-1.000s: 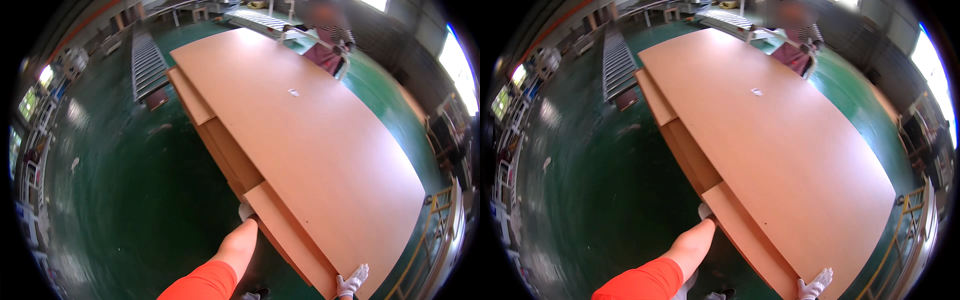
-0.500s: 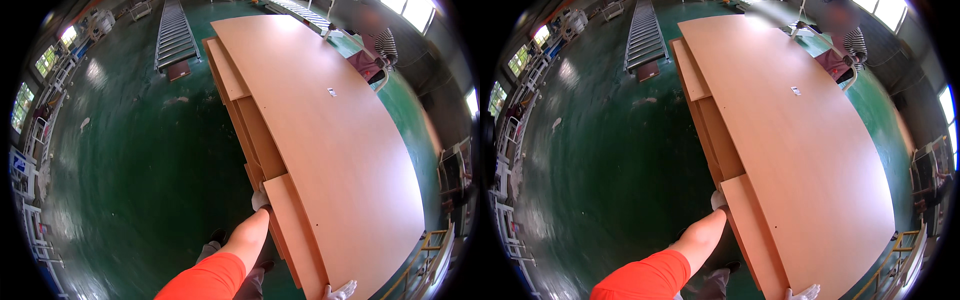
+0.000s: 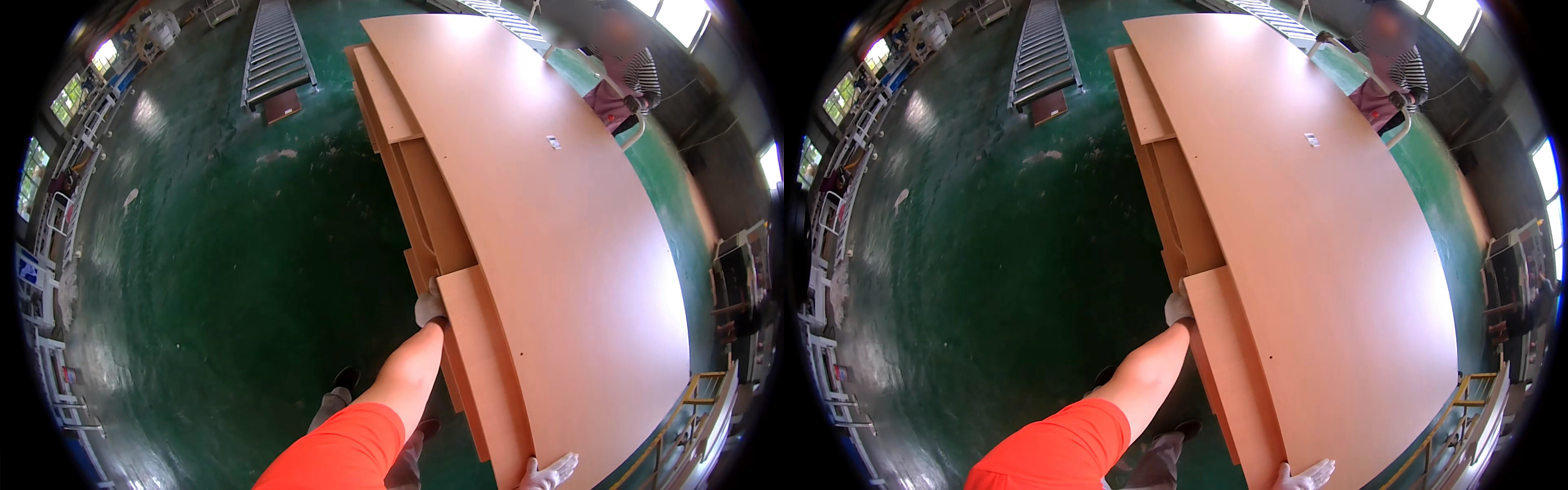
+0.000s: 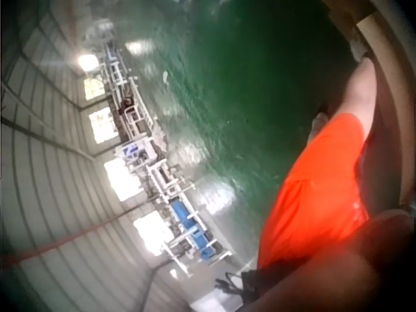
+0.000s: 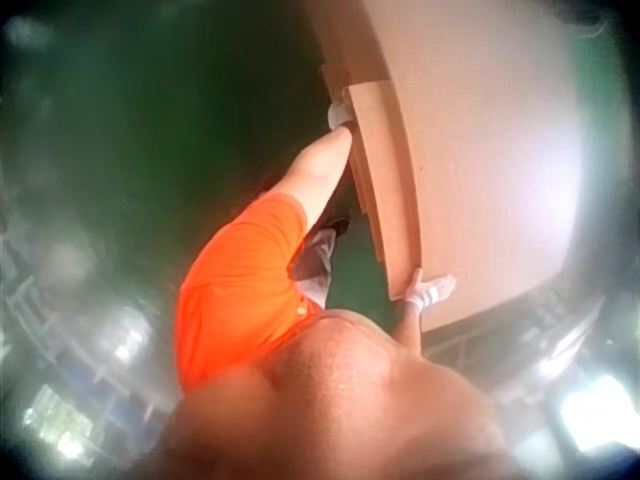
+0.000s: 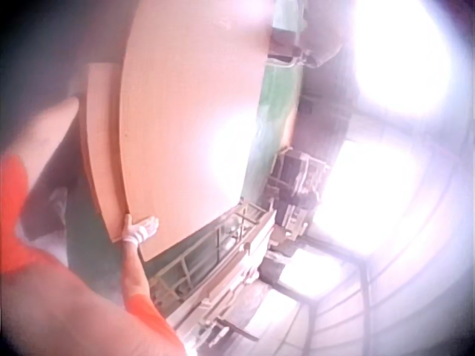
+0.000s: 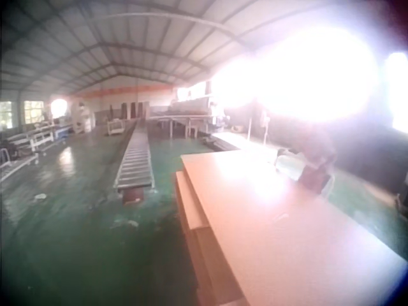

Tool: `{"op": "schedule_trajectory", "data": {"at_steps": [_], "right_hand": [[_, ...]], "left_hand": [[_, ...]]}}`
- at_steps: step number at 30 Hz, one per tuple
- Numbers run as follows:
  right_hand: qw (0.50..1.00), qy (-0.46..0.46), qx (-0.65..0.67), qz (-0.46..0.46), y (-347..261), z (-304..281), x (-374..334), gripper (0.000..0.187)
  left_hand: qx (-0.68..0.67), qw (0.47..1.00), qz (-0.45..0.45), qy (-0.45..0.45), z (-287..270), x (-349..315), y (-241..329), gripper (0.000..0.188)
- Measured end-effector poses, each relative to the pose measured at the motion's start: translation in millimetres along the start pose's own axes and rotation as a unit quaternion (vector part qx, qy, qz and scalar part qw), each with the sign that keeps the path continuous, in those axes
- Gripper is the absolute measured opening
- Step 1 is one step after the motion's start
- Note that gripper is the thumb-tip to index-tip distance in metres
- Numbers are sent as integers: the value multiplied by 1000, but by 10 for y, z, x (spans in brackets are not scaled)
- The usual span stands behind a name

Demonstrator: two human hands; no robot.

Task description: The person picks up and moves several wood panels and boards between tables and a stack in a workshop, working with a second person to move one large panel onto a rollers track.

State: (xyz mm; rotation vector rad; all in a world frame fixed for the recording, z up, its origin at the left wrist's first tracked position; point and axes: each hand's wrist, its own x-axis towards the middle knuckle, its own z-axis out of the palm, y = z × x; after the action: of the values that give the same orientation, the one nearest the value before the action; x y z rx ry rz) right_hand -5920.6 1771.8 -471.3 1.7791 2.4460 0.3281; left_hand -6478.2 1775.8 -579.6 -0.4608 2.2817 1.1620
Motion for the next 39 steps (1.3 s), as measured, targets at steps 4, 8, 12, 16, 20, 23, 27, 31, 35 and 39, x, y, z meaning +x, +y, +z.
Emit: {"op": "schedule_trajectory", "data": {"at_steps": [4, 8, 12, 16, 20, 23, 27, 31, 35, 39], "right_hand": [[1000, -14, -6, 3, -109, -39, -162, 109], [1000, 19, 11, -4, -195, -69, -351, 108], [999, 26, 20, 7, -326, -144, -503, 108], [999, 18, 19, 17, -467, -190, -600, 107], [999, 22, 15, 21, -650, -147, -653, 105], [999, 37, 7, 35, -764, -163, -753, 104], [997, 74, 30, 13, -933, -135, -756, 104], [996, 83, 22, 17, -1061, -66, -833, 105], [996, 85, 9, 29, -1051, -66, -985, 104], [997, 61, -12, 43, -1094, -137, -1127, 103]], "left_hand": [[-8, 999, 7, -30, -66, 68, -51, 89], [-28, 999, 12, -33, -178, 54, -65, 87], [-27, 998, 13, -49, -305, 35, -45, 86], [-26, 998, 14, -57, -371, 88, -49, 86], [-20, 998, 22, -54, -416, 233, -42, 86], [-23, 998, 35, -55, -345, 274, 9, 86], [-13, 998, 36, -54, -338, 455, -40, 86], [-13, 998, 46, -47, -335, 567, -66, 88], [-8, 997, 53, -63, -322, 568, -102, 89], [5, 996, 67, -60, -214, 579, -172, 91]]}}
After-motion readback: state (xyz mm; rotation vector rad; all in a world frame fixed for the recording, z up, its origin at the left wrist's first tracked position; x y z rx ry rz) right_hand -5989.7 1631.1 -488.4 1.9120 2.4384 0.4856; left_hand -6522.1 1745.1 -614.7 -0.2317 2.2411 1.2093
